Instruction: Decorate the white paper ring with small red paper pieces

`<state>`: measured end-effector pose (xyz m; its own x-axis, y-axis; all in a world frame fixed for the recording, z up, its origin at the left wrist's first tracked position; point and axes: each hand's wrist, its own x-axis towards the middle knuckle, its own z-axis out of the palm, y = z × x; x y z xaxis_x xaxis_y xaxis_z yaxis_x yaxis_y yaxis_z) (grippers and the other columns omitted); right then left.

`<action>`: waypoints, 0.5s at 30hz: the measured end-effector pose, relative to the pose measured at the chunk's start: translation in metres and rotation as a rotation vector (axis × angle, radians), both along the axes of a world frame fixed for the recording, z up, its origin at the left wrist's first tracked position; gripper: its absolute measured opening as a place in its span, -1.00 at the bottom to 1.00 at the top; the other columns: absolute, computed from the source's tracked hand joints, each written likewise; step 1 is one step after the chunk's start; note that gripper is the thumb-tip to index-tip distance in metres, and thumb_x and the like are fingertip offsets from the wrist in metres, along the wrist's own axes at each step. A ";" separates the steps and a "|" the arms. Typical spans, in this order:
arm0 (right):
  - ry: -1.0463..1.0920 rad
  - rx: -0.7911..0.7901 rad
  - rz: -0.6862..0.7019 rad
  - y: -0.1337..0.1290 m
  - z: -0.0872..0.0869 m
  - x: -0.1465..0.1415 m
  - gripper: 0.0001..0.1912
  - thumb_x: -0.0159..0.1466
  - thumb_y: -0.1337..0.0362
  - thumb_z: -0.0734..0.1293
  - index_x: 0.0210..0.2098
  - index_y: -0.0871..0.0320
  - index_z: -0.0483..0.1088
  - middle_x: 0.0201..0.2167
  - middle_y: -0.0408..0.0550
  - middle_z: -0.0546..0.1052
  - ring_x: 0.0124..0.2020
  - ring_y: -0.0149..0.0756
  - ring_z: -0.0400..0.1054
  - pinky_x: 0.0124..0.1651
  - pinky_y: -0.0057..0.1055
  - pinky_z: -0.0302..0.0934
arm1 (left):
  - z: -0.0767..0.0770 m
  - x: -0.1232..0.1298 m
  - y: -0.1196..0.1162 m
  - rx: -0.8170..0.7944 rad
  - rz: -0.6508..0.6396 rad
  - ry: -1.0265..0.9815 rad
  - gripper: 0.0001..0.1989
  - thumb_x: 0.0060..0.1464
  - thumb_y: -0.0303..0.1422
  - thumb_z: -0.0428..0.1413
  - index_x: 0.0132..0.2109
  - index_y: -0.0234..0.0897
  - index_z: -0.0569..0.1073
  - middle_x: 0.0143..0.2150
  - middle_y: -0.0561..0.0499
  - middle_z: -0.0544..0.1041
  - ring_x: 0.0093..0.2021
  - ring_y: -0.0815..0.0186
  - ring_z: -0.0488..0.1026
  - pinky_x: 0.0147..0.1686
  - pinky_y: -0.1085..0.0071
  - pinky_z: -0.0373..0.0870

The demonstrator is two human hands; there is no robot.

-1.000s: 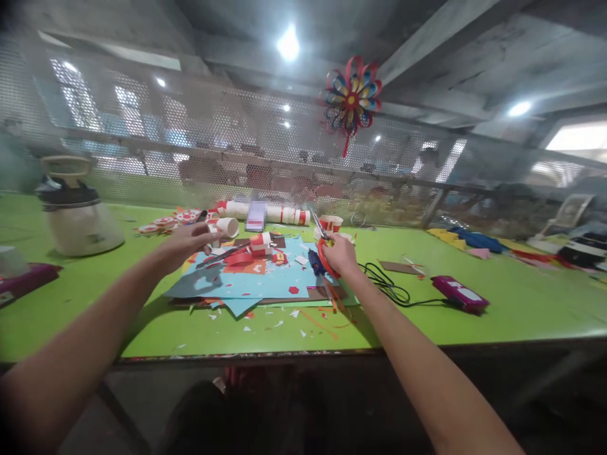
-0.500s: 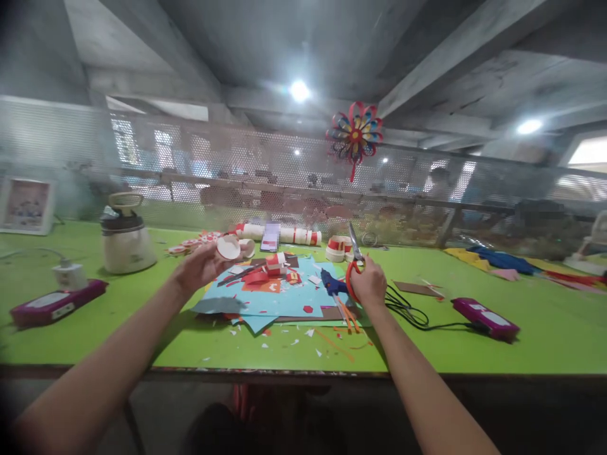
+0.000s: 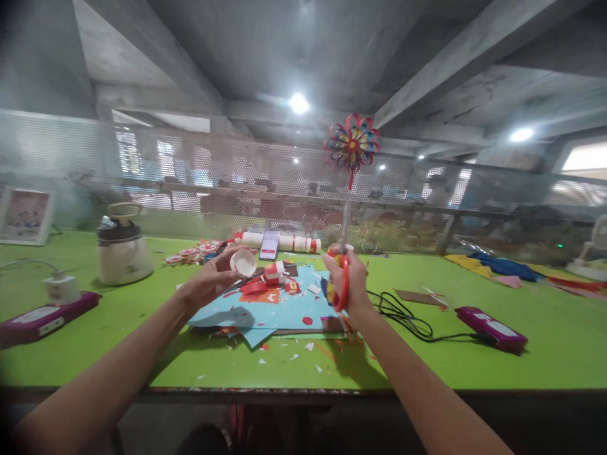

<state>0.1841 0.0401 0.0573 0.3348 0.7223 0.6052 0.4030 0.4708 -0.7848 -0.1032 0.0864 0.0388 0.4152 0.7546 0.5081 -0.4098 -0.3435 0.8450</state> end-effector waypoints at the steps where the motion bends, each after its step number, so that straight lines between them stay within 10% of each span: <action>1: 0.026 -0.041 0.107 -0.005 0.003 -0.014 -0.47 0.11 -0.06 0.37 -0.08 0.19 0.36 -0.61 -0.25 0.37 -0.62 -0.36 0.28 -0.56 -0.42 0.21 | 0.000 0.005 -0.003 0.007 0.001 0.012 -0.48 -0.12 -0.47 0.34 0.05 -0.22 0.49 0.12 -0.14 0.50 0.04 0.20 0.46 -0.02 0.37 0.43; 7: 0.194 -0.237 0.535 -0.016 -0.005 -0.077 -0.65 0.09 0.05 0.42 -0.28 0.18 0.37 -0.64 -0.23 0.41 -0.63 -0.37 0.33 -0.51 -0.40 0.30 | -0.005 0.030 -0.014 0.065 0.044 0.055 -0.49 -0.15 -0.50 0.36 0.01 -0.23 0.48 0.05 -0.13 0.53 -0.02 0.19 0.49 -0.07 0.32 0.47; 15: 0.370 -0.298 0.640 0.005 -0.017 -0.082 -0.58 -0.03 0.26 0.45 -0.18 0.17 0.32 -0.61 -0.25 0.43 -0.57 -0.34 0.40 -0.41 -0.31 0.40 | -0.013 0.039 -0.010 0.216 0.122 0.055 -0.52 -0.11 -0.47 0.35 0.00 -0.15 0.46 0.05 -0.07 0.52 0.06 0.19 0.45 0.03 0.30 0.42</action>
<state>0.1020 0.0447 0.0407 -0.0583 0.9561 0.2873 -0.1859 0.2723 -0.9441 -0.0645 0.0762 0.0254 0.3592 0.6770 0.6423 -0.3101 -0.5625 0.7664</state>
